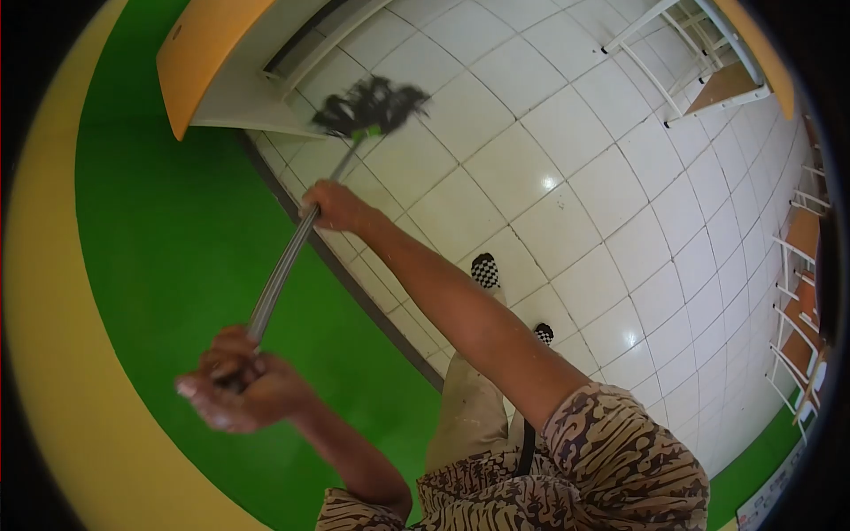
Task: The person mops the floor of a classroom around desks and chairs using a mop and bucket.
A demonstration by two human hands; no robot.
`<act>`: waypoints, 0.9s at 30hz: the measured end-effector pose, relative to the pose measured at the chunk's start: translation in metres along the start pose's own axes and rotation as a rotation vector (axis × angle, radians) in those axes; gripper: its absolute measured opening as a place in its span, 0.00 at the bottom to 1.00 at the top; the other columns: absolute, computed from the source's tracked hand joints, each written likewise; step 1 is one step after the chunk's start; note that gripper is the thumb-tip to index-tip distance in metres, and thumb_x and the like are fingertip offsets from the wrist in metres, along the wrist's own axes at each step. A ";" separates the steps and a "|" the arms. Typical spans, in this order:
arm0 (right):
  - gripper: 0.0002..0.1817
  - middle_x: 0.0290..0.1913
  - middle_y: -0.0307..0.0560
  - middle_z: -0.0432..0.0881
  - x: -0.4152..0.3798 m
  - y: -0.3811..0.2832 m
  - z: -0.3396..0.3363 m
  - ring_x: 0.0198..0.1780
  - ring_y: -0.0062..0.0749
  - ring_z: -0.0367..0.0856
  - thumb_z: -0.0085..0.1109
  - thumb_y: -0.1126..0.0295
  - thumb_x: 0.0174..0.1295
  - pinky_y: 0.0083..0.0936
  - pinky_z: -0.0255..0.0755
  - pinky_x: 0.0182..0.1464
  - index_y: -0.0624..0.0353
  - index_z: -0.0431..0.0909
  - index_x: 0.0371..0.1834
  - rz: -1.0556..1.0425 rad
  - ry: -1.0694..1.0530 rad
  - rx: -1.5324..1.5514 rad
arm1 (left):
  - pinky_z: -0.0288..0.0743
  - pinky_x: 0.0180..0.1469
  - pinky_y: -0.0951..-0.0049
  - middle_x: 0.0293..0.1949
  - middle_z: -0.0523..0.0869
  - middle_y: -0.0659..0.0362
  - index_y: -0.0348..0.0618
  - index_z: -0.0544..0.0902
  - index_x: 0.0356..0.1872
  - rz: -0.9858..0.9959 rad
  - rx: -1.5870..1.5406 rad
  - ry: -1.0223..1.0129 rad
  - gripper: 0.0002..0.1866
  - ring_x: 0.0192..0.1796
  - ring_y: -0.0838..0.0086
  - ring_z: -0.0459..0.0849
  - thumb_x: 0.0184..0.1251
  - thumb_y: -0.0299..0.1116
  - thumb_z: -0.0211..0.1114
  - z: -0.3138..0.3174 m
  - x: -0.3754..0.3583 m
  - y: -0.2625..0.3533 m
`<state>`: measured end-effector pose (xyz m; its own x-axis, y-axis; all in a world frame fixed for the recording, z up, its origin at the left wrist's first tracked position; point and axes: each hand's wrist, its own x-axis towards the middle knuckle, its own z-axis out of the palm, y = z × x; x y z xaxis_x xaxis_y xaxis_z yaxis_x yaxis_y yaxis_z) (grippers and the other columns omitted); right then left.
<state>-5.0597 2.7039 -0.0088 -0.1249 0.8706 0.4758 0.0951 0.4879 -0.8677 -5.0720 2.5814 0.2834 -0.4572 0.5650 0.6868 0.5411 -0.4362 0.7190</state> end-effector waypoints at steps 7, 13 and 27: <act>0.17 0.22 0.50 0.73 -0.071 -0.068 -0.044 0.31 0.48 0.73 0.66 0.61 0.53 0.41 0.67 0.39 0.57 0.69 0.16 0.081 0.133 -0.126 | 0.61 0.14 0.74 0.09 0.62 0.63 0.47 0.64 0.15 -0.151 0.010 0.104 0.23 0.09 0.81 0.57 0.75 0.40 0.50 -0.029 -0.022 0.061; 0.05 0.23 0.47 0.73 -0.307 -0.222 -0.122 0.29 0.45 0.73 0.67 0.66 0.49 0.38 0.66 0.34 0.52 0.81 0.27 0.368 0.201 -0.294 | 0.55 0.13 0.83 0.13 0.63 0.65 0.44 0.67 0.18 -0.553 -0.494 -0.496 0.19 0.10 0.83 0.55 0.75 0.32 0.46 -0.086 -0.047 0.152; 0.10 0.17 0.48 0.70 -0.712 -0.270 -0.278 0.23 0.48 0.71 0.64 0.74 0.32 0.40 0.61 0.26 0.56 0.69 0.14 0.893 0.744 -0.914 | 0.70 0.26 0.69 0.20 0.71 0.60 0.42 0.68 0.31 -0.969 -0.947 -1.239 0.10 0.21 0.70 0.70 0.74 0.34 0.52 -0.108 -0.409 0.173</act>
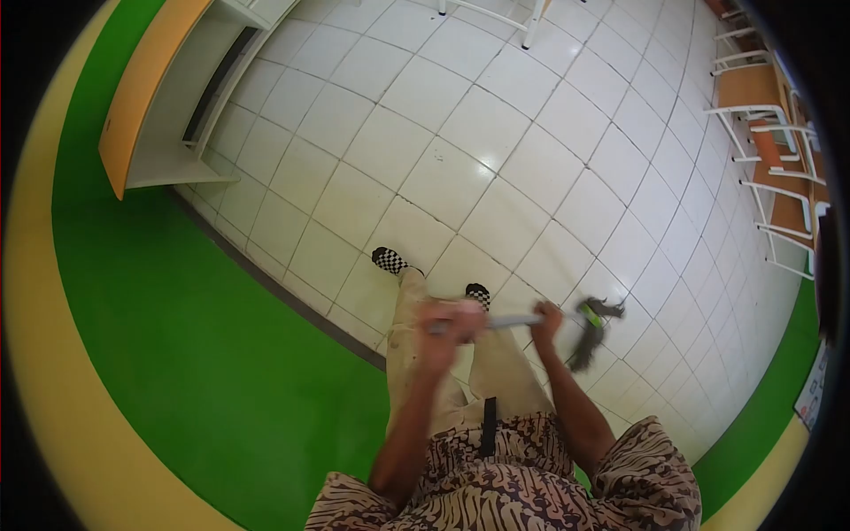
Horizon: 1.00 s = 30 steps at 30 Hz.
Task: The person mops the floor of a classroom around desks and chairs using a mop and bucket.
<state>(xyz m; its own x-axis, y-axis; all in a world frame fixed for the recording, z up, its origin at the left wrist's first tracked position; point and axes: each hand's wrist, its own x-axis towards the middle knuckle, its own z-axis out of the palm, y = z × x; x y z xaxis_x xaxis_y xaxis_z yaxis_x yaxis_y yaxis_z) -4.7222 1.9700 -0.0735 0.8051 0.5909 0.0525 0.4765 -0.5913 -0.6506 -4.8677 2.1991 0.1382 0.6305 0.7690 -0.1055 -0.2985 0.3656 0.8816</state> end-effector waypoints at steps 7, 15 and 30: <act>0.10 0.21 0.42 0.75 0.123 -0.340 0.133 0.27 0.44 0.75 0.65 0.68 0.36 0.37 0.68 0.31 0.50 0.71 0.21 -0.452 -0.239 0.726 | 0.50 0.14 0.77 0.08 0.55 0.69 0.54 0.60 0.15 0.627 0.276 -0.017 0.20 0.10 0.83 0.51 0.73 0.33 0.46 -0.011 0.030 0.276; 0.09 0.19 0.44 0.75 0.200 -0.313 0.164 0.29 0.46 0.77 0.63 0.70 0.38 0.37 0.69 0.34 0.53 0.70 0.16 -0.730 -0.378 0.695 | 0.56 0.13 0.78 0.07 0.56 0.70 0.53 0.63 0.16 0.788 0.563 0.245 0.16 0.08 0.86 0.53 0.67 0.32 0.49 -0.018 0.018 0.195; 0.15 0.14 0.43 0.65 0.009 0.047 -0.046 0.18 0.40 0.63 0.57 0.79 0.46 0.31 0.58 0.23 0.56 0.61 0.12 0.092 0.300 -0.017 | 0.73 0.29 0.71 0.30 0.82 0.54 0.36 0.74 0.30 -0.321 -0.103 -0.347 0.05 0.27 0.71 0.79 0.61 0.17 0.61 0.063 -0.002 -0.019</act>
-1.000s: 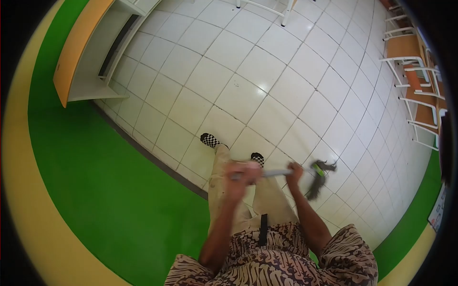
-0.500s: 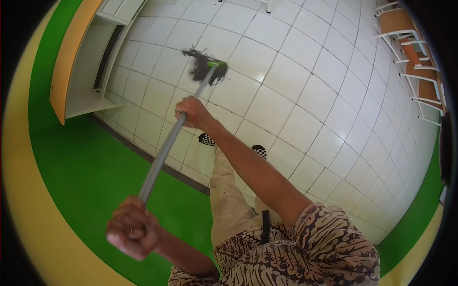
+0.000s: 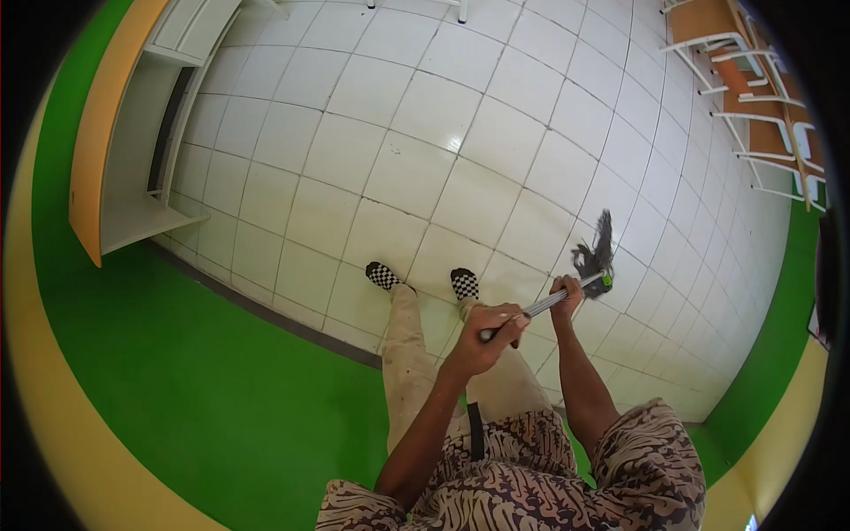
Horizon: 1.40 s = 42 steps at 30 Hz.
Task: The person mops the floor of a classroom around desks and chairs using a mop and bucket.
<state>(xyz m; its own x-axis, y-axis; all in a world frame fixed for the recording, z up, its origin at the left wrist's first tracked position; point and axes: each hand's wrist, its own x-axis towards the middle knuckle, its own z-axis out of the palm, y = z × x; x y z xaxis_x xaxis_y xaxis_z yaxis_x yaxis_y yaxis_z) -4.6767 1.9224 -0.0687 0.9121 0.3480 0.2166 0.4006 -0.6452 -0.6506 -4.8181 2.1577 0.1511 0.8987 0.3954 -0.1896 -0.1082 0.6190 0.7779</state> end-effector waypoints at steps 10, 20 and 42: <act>0.09 0.20 0.42 0.71 -0.017 -0.458 0.256 0.25 0.40 0.71 0.62 0.68 0.35 0.37 0.62 0.32 0.51 0.70 0.19 -0.282 -0.104 0.725 | 0.58 0.19 0.74 0.09 0.55 0.69 0.54 0.62 0.14 0.685 0.523 0.240 0.21 0.12 0.81 0.53 0.72 0.36 0.47 -0.138 -0.112 0.355; 0.14 0.19 0.49 0.71 0.074 -0.511 0.369 0.29 0.53 0.71 0.62 0.69 0.44 0.43 0.66 0.36 0.57 0.65 0.13 -0.669 -0.569 0.815 | 0.58 0.23 0.68 0.10 0.53 0.68 0.51 0.61 0.17 0.908 0.879 0.648 0.15 0.13 0.81 0.53 0.65 0.30 0.46 -0.174 -0.064 0.306; 0.12 0.17 0.46 0.68 0.097 0.124 -0.070 0.21 0.44 0.68 0.59 0.83 0.46 0.35 0.65 0.31 0.57 0.66 0.16 -0.096 0.457 0.155 | 0.70 0.24 0.69 0.16 0.74 0.55 0.33 0.70 0.15 0.340 0.424 -0.613 0.11 0.19 0.67 0.74 0.56 0.20 0.57 0.186 0.067 -0.085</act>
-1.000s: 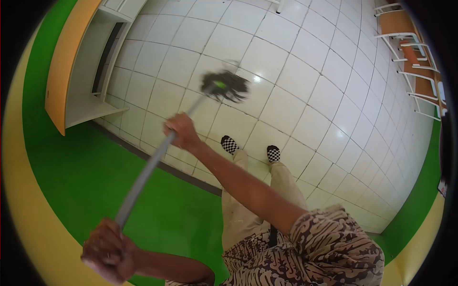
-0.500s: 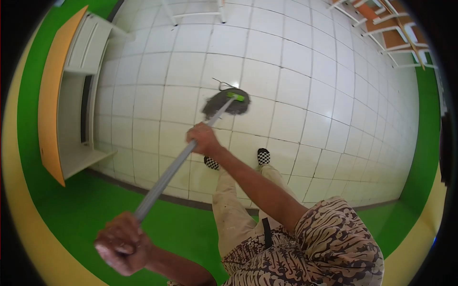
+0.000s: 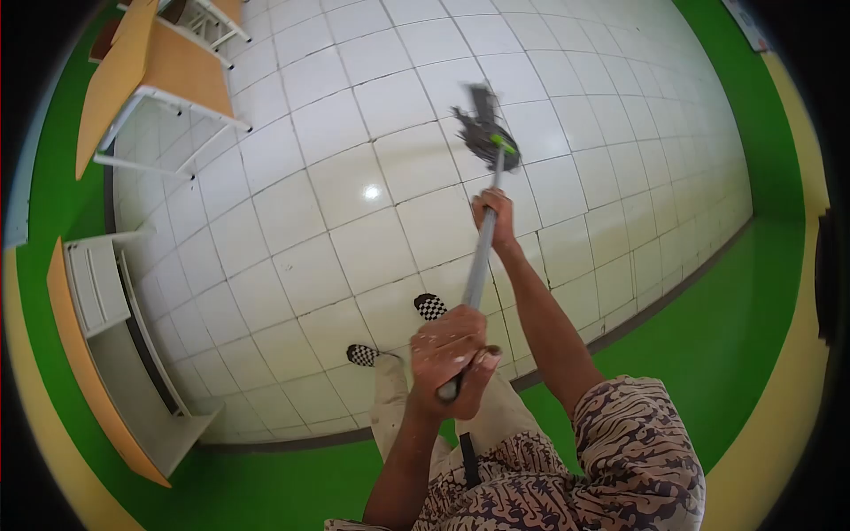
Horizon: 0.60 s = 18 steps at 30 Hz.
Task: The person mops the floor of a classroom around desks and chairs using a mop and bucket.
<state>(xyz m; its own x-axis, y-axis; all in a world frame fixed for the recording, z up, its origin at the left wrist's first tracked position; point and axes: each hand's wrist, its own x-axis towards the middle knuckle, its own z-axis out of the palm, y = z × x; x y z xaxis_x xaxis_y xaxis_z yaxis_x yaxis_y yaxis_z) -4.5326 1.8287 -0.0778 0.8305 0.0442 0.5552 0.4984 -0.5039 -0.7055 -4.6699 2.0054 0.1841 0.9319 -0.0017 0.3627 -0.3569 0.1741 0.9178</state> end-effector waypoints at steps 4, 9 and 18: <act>0.16 0.15 0.43 0.62 -0.055 0.068 -0.065 0.19 0.35 0.65 0.59 0.82 0.38 0.28 0.60 0.28 0.54 0.59 0.11 0.321 0.016 0.102 | 0.73 0.26 0.71 0.18 0.77 0.54 0.32 0.72 0.18 -0.226 0.044 -0.087 0.09 0.21 0.67 0.76 0.58 0.18 0.56 0.025 -0.034 -0.065; 0.11 0.20 0.45 0.69 -0.079 0.100 -0.047 0.28 0.43 0.72 0.62 0.78 0.39 0.41 0.65 0.36 0.54 0.69 0.20 0.092 -0.157 -0.222 | 0.73 0.26 0.74 0.21 0.79 0.53 0.33 0.76 0.28 -0.081 0.214 0.149 0.05 0.25 0.69 0.80 0.64 0.21 0.60 0.001 -0.044 -0.073; 0.11 0.25 0.40 0.74 -0.165 -0.354 0.152 0.33 0.43 0.75 0.67 0.67 0.37 0.40 0.63 0.42 0.47 0.72 0.21 0.176 -0.402 0.533 | 0.61 0.24 0.67 0.11 0.58 0.63 0.45 0.63 0.17 -0.061 0.443 0.643 0.20 0.14 0.77 0.53 0.72 0.36 0.50 -0.120 -0.119 0.261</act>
<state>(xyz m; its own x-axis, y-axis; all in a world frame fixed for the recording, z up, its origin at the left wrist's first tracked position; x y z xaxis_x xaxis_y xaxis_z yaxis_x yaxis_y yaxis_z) -4.8077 2.1310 0.0131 0.8868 0.3688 0.2786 0.3162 -0.0446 -0.9476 -4.8660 2.1692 0.3612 0.7571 0.5955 0.2686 -0.1701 -0.2173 0.9612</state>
